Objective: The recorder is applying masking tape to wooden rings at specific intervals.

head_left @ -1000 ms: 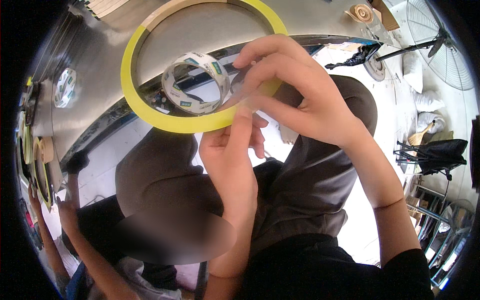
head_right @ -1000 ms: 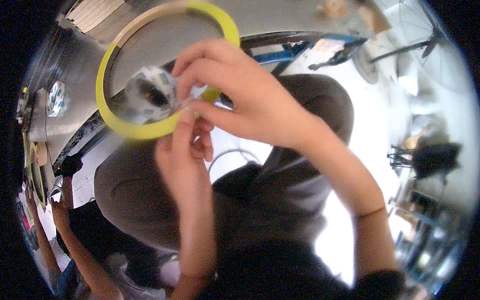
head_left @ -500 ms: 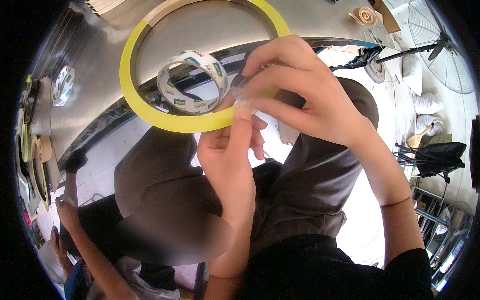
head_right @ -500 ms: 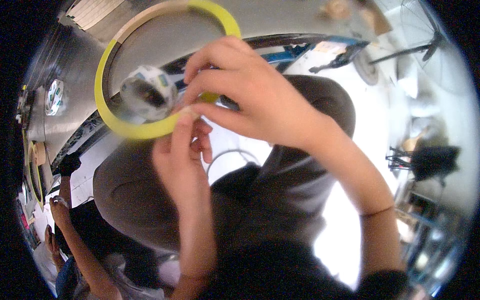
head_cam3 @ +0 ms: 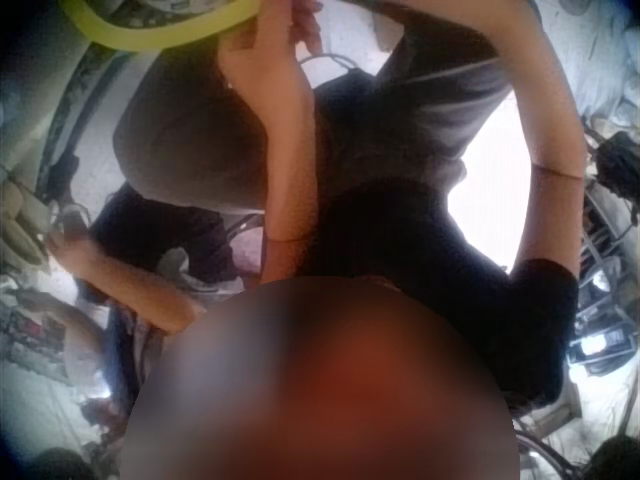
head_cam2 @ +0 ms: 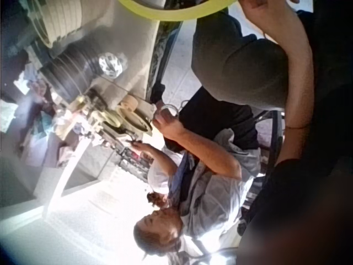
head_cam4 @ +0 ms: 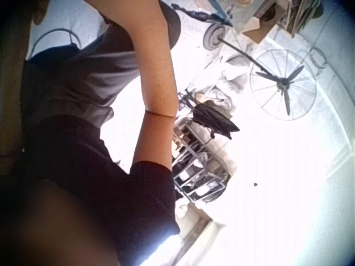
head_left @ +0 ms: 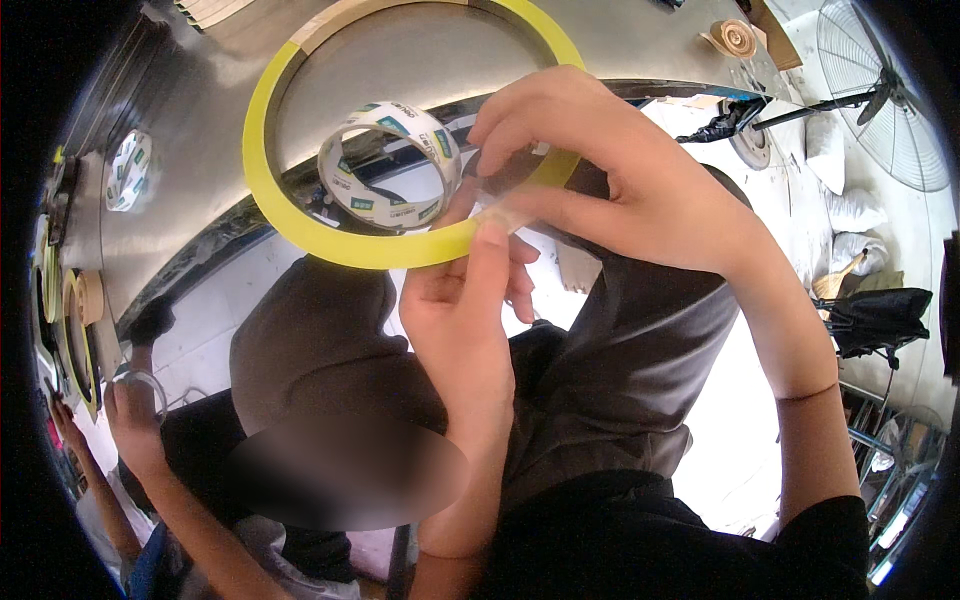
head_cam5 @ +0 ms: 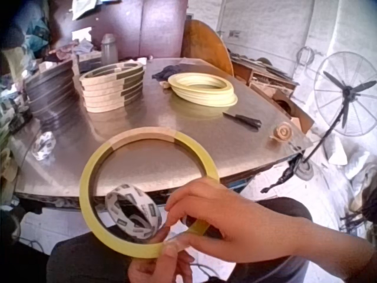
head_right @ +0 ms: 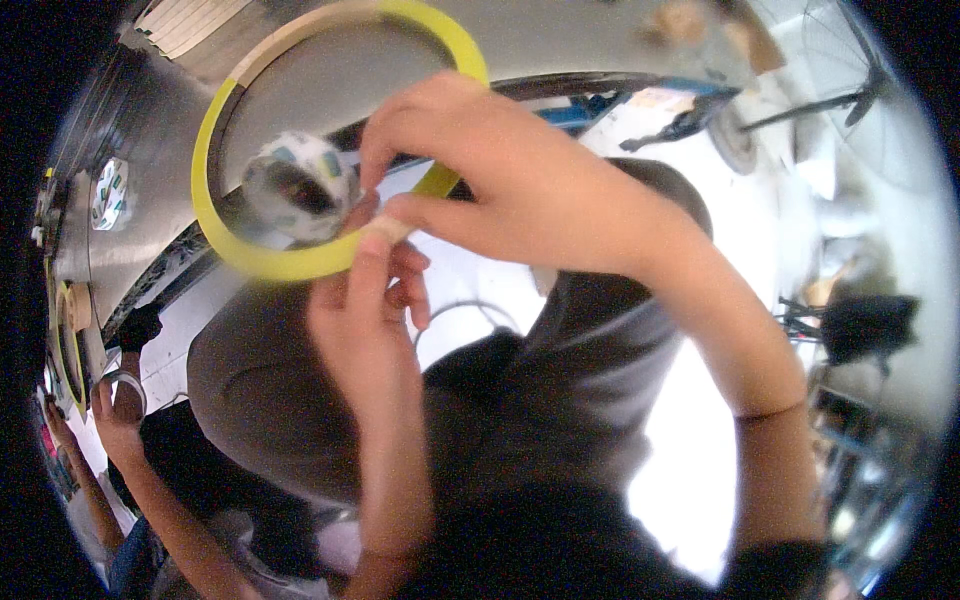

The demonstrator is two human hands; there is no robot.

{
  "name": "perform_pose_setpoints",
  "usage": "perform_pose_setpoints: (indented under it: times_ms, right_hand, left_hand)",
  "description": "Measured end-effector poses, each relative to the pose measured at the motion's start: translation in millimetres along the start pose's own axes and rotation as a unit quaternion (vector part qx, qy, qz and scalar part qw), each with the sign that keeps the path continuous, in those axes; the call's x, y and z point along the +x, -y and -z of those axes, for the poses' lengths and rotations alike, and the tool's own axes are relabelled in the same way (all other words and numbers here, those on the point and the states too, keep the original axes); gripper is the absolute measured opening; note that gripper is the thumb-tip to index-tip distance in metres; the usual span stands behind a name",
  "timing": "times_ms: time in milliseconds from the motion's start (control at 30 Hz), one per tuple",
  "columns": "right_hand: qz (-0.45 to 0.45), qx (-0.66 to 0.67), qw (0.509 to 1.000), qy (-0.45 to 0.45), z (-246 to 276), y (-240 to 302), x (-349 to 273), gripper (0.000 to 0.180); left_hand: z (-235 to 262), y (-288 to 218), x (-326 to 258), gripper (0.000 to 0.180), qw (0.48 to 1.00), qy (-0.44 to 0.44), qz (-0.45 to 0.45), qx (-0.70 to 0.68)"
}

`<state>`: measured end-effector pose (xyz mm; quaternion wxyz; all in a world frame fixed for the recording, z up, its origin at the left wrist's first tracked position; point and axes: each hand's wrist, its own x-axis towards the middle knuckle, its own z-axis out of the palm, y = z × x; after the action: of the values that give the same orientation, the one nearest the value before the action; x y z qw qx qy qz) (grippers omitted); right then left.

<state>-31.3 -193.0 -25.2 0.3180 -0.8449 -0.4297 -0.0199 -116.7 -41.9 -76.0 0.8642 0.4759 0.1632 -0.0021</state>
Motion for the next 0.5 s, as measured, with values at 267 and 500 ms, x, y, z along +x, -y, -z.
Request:
perform_pose_setpoints:
  times_ms: [267,500]
  right_hand:
    - [-0.017,0.015,0.998,-0.056,-2,-8,11,0.017]
    - [-0.204,0.022,0.978,0.022,-4,-6,66,0.061]
  left_hand:
    - [1,0,1,0.039,1.0,0.009,0.002,-0.002]
    - [0,-1,2,0.042,1.0,0.0,0.004,0.013]
